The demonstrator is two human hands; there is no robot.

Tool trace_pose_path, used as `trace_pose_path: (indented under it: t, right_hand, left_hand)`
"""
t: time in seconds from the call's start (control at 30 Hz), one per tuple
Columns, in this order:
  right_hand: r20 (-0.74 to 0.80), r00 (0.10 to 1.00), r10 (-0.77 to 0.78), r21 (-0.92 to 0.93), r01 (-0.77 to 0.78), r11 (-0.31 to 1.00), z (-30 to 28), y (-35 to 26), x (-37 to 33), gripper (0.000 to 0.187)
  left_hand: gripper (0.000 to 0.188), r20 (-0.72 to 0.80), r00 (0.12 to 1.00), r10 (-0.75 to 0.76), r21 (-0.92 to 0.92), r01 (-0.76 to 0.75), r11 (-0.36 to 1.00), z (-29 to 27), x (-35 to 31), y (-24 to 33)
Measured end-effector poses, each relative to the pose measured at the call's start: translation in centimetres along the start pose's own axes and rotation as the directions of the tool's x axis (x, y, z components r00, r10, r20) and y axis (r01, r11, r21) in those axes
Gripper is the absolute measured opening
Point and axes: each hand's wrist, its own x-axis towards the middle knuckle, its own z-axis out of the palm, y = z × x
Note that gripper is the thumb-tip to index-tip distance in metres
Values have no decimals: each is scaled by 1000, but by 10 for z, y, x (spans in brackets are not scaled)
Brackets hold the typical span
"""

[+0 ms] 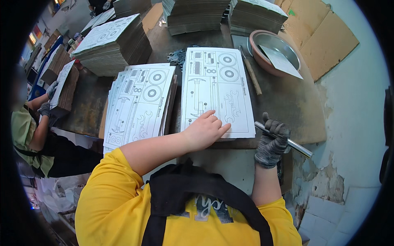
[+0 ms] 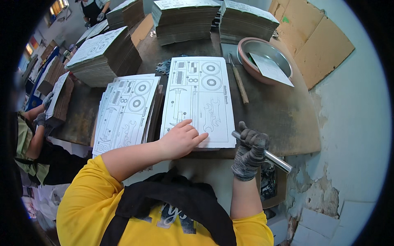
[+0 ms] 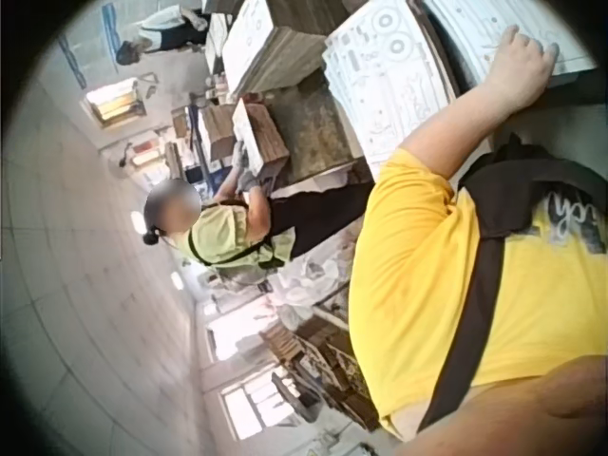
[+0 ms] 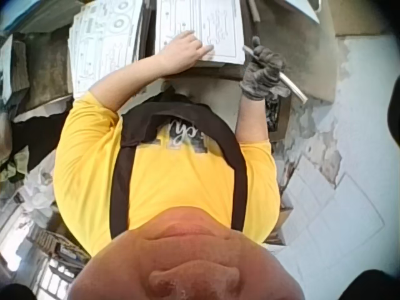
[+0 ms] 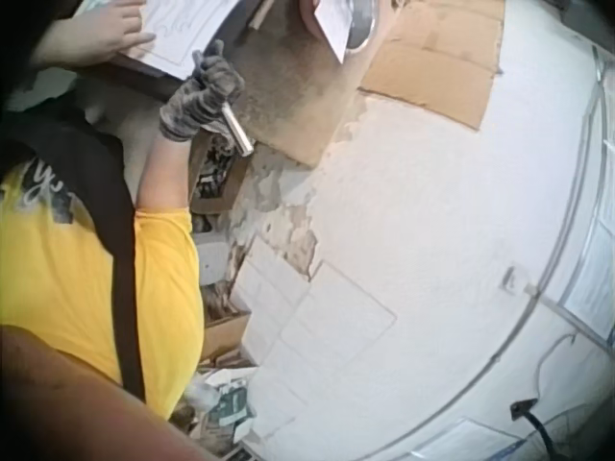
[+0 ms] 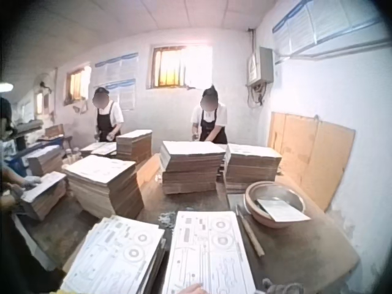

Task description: The person repeatedly punches holes into a stack of printed paper sheets using a handheld punch tool. They align each sheet, press the tool to create holes, then move the punched sheet aside and repeat the process on the next sheet.

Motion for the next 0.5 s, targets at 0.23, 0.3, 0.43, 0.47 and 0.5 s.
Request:
trace_pose_path:
  t: [0.23, 0.3, 0.43, 0.47, 0.5]
  right_hand:
    - [10, 997, -79, -9, 79, 997, -8, -10, 17, 37]
    - [41, 996, -76, 4, 76, 997, -13, -2, 15, 38]
    - [3, 1000, -11, 19, 11, 1000, -5, 13, 17, 39]
    - [25, 1000, -6, 19, 6, 1000, -2, 17, 18, 38]
    - [43, 999, 2, 19, -3, 1000, 1, 22, 20, 38]
  left_hand:
    - [49, -286, 898, -333, 48, 361, 931, -84, -61, -29]
    - [47, -404, 847, -345, 94, 414, 905, -79, -110, -40]
    - [44, -156, 825, -544, 205, 566, 799, -56, -219, -35]
    - [44, -51, 785, -617, 230, 611, 758, -49, -237, -31]
    - [45, 44, 731, -681, 194, 663, 723, -48, -244, -29]
